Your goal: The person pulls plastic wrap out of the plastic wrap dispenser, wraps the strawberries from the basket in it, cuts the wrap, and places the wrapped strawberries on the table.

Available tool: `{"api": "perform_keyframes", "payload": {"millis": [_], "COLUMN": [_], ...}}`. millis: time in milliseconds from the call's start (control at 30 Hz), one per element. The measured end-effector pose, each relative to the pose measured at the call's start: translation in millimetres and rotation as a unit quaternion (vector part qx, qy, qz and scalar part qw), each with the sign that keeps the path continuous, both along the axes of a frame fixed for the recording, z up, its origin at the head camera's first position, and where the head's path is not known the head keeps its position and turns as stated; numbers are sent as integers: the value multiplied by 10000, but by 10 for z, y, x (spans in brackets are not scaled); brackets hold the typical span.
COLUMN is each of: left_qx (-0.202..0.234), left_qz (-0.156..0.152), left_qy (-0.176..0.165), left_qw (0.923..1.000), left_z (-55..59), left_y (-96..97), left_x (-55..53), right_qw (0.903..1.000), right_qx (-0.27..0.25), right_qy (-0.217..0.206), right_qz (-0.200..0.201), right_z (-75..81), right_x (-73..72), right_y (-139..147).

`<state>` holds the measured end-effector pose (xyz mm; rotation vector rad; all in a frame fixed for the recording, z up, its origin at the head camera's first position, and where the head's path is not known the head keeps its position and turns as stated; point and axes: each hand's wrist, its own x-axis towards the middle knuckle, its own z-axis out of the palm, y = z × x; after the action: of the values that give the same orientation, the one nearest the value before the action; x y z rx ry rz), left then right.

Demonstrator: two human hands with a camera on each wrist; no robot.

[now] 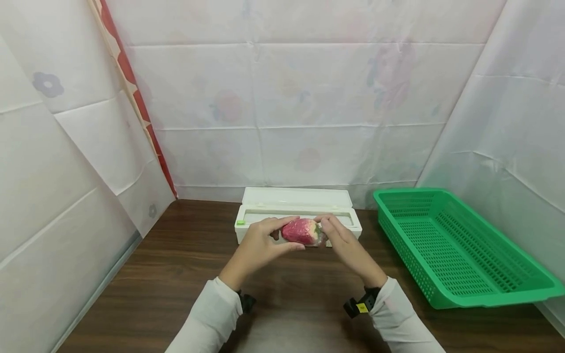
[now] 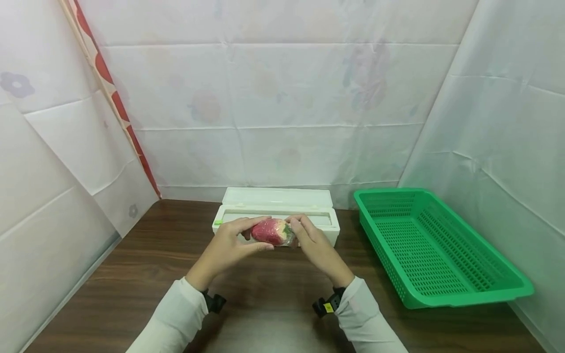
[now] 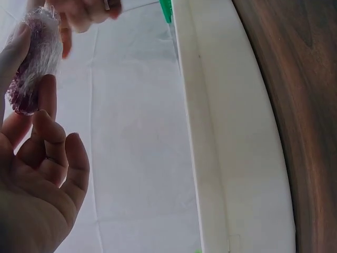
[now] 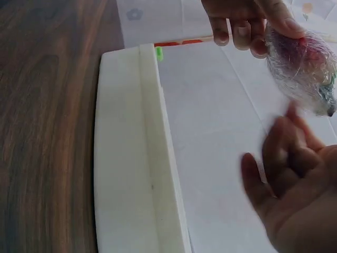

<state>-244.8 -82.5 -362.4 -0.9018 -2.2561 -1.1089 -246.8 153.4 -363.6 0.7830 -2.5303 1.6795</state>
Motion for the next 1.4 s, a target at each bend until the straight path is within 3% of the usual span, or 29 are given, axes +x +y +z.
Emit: {"api": "perform_keyframes", "payload": {"millis": [133,233,433,700,867,1033,1167,1400], "left_qx": [-22,-34,-226,-404,-385,-485,-541,-421], "left_qz": [-57,-116,-83,188,277,494,599,359], "left_qy": [-18,-14,42,176,155,93,55,-49], "left_qw": [10000,9999,9997,9988,9988,9976,9967,9985], "left_z": [-19,-22,-10,-12,-14,-6,-4,15], "left_y": [-4,-2,-11,-32,-28,-37,-52,-76], "left_x": [1,-5,-9,-13,-30,-33,-29,-29], "right_qw": [9959,9936,9915,9863,9949,9983,9982,9961], "right_qx": [-249,-365,-395,-900,-622,-208,-354,-658], "right_qy": [-572,-630,-533,-952,-526,-232,62,584], "right_qz": [654,860,1117,1006,602,500,482,13], "right_z": [-49,-61,-34,-10,0,19,22,-9], "right_x": [4,4,-28,-48,-48,-38,-29,-57], "right_y": [-38,-59,-52,-27,7,83,93,117]}}
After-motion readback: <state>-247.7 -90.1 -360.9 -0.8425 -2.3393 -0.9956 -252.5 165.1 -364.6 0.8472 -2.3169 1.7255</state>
